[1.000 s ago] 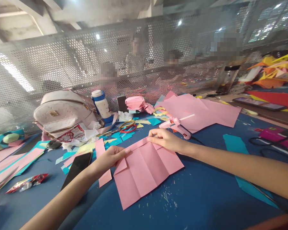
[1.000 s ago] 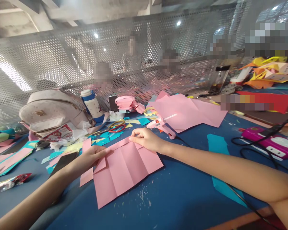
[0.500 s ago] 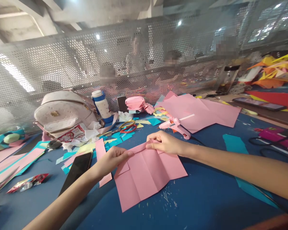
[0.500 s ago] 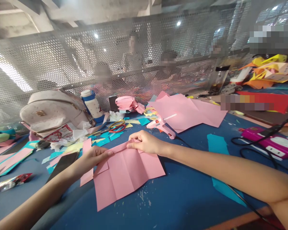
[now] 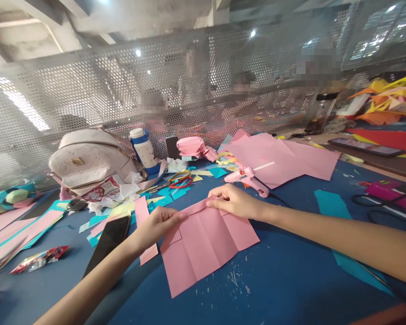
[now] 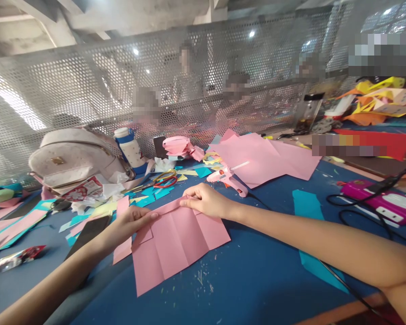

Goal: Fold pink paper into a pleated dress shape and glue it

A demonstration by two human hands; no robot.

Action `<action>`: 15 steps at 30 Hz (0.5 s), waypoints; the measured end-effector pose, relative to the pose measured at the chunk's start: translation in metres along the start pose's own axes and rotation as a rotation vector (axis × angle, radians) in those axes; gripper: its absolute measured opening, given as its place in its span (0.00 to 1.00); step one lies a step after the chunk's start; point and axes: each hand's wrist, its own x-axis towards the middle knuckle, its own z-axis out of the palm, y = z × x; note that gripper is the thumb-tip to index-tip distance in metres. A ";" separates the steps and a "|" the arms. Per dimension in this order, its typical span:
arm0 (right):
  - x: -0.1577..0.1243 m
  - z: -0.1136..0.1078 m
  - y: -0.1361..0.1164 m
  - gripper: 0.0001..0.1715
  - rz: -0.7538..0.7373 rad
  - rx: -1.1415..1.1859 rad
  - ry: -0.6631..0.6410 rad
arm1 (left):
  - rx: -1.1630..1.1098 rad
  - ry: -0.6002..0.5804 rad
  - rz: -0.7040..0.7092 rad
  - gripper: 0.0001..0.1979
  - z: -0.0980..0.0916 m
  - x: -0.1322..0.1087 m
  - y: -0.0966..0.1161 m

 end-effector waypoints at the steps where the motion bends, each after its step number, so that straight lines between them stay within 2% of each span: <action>1: -0.001 0.000 -0.001 0.23 -0.006 -0.004 0.004 | 0.008 0.009 0.002 0.26 0.000 0.000 0.002; 7: -0.003 -0.001 -0.007 0.20 -0.027 0.018 -0.014 | 0.038 0.018 -0.005 0.27 -0.001 -0.002 0.009; 15: -0.001 -0.004 -0.008 0.22 -0.045 0.050 -0.039 | 0.004 0.001 0.000 0.27 -0.002 -0.004 0.010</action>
